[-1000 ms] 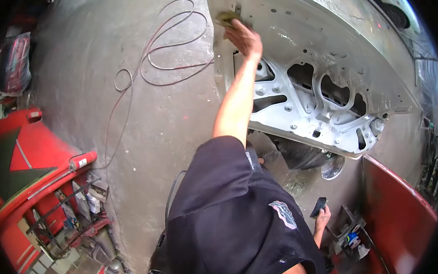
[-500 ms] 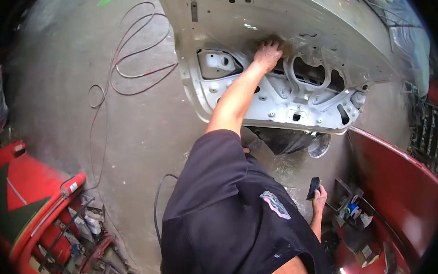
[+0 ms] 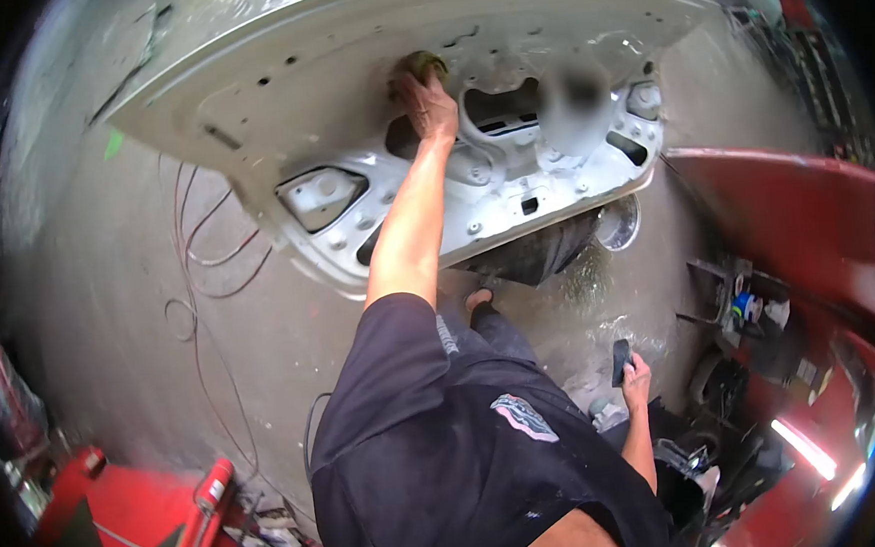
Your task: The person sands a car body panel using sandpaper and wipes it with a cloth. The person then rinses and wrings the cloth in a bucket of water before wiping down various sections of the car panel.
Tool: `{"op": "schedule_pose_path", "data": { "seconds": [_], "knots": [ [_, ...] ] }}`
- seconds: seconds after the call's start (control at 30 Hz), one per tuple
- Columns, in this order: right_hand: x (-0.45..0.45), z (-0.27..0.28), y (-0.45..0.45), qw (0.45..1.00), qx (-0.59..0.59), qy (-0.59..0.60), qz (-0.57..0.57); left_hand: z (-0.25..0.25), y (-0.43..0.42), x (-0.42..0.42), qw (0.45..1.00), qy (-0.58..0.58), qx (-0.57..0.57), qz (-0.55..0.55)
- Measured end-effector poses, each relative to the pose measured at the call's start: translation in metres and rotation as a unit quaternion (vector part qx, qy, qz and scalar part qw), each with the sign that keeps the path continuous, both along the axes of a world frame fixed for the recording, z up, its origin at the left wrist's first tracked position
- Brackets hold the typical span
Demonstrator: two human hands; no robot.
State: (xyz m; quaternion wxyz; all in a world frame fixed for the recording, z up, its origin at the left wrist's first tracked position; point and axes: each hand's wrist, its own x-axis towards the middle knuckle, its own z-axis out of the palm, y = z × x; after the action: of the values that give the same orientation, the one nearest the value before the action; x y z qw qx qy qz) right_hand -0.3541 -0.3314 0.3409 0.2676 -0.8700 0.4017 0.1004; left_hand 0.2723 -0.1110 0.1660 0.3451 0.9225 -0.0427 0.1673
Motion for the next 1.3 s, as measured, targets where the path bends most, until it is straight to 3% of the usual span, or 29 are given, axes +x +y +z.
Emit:
{"op": "schedule_pose_path", "data": {
  "seconds": [0.13,0.23,0.3,0.37,0.47,0.57,0.7,0.77,0.9,0.97,1.03,1.1,1.13,1.23,1.3],
  "knots": [
    [-0.048,0.000,0.011,0.995,0.007,0.034,-0.098,-0.001,-0.078,0.000,0.991,0.019,0.029,-0.128],
    [-0.111,-0.025,0.018,0.994,-0.068,0.030,-0.076,-0.007,-0.139,0.013,0.969,0.005,0.093,-0.230],
    [-0.111,-0.012,0.044,0.992,-0.073,0.035,-0.096,-0.008,-0.185,0.024,0.952,-0.009,0.114,-0.283],
    [-0.108,0.005,0.064,0.983,-0.002,0.088,-0.163,-0.007,-0.228,0.033,0.947,-0.015,0.099,-0.305],
    [-0.137,-0.007,0.090,0.985,-0.020,0.028,-0.172,-0.002,-0.270,0.037,0.899,-0.004,0.158,-0.408],
    [-0.153,-0.012,0.101,0.978,-0.017,0.093,-0.187,-0.007,-0.282,0.024,0.856,-0.011,0.264,-0.444],
    [-0.164,-0.032,0.092,0.983,0.014,0.085,-0.164,-0.005,-0.241,0.010,0.847,-0.006,0.205,-0.489],
    [-0.133,-0.027,0.079,0.979,0.051,0.072,-0.184,-0.006,-0.217,-0.003,0.820,-0.071,0.222,-0.522],
    [-0.137,-0.070,0.024,0.988,0.070,0.065,-0.120,-0.011,-0.190,-0.061,0.787,-0.160,0.278,-0.526],
    [-0.129,-0.075,-0.001,0.991,0.057,0.036,-0.115,-0.029,-0.164,-0.104,0.761,-0.132,0.326,-0.545],
    [-0.125,-0.078,-0.020,0.995,0.020,-0.029,-0.092,-0.021,-0.129,-0.148,0.786,-0.098,0.296,-0.534],
    [-0.123,-0.073,-0.046,0.991,0.097,-0.010,-0.094,-0.026,-0.107,-0.178,0.819,-0.005,0.267,-0.509],
    [-0.127,-0.080,-0.050,0.995,0.036,-0.048,-0.074,-0.026,-0.082,-0.183,0.839,-0.017,0.270,-0.473],
    [-0.131,-0.084,-0.069,0.989,0.116,-0.064,-0.060,-0.028,-0.035,-0.186,0.885,-0.084,0.258,-0.379],
    [-0.138,-0.088,-0.084,0.989,0.140,-0.014,-0.055,-0.034,0.004,-0.173,0.836,-0.056,0.311,-0.449]
  ]
}}
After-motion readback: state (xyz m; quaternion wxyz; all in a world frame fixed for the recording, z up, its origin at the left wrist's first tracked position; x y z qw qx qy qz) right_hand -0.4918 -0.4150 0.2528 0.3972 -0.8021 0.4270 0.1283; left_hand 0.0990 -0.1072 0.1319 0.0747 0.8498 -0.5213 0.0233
